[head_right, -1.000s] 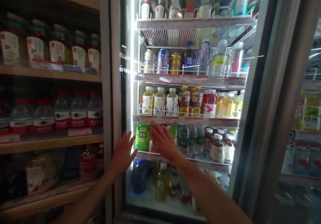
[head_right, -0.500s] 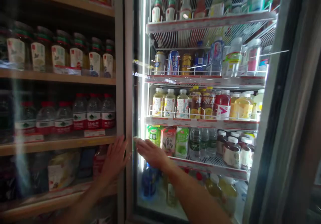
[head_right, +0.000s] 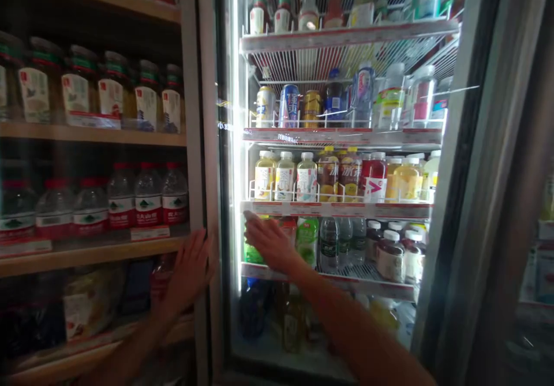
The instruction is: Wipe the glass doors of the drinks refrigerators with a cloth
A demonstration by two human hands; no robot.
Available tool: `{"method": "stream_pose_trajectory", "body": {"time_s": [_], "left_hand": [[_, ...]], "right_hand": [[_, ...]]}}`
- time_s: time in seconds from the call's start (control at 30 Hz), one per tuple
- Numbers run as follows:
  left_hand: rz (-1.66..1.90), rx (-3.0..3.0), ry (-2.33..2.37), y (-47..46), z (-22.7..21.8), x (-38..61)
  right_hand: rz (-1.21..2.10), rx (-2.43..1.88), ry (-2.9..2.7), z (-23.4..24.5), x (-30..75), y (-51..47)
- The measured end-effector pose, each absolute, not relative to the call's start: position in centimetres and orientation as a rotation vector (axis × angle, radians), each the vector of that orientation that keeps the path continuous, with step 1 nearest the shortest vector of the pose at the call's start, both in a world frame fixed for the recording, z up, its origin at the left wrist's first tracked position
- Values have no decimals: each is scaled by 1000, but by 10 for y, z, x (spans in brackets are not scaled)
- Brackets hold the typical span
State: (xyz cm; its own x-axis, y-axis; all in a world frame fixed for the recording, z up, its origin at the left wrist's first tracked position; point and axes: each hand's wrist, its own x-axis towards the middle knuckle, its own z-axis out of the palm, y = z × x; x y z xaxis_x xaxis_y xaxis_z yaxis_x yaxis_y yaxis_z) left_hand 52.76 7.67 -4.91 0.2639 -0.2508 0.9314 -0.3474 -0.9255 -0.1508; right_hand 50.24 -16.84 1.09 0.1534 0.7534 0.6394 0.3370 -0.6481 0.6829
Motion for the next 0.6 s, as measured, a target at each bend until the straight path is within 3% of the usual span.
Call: {"method": "stream_pose_trajectory", "body": {"time_s": [0.1, 0.27, 0.47, 0.6], "left_hand": [[1749, 2403, -609, 52, -42, 527], [1773, 2386, -753, 7, -25, 517], [1805, 2291, -848, -35, -10, 507], [1850, 2211, -948, -55, -6, 504]], "right_hand": [[1624, 2145, 852, 17, 493, -202], [1422, 2033, 977, -4, 469, -253], [1709, 2145, 562, 4, 453, -292], [1583, 2128, 706, -15, 444, -311]]}}
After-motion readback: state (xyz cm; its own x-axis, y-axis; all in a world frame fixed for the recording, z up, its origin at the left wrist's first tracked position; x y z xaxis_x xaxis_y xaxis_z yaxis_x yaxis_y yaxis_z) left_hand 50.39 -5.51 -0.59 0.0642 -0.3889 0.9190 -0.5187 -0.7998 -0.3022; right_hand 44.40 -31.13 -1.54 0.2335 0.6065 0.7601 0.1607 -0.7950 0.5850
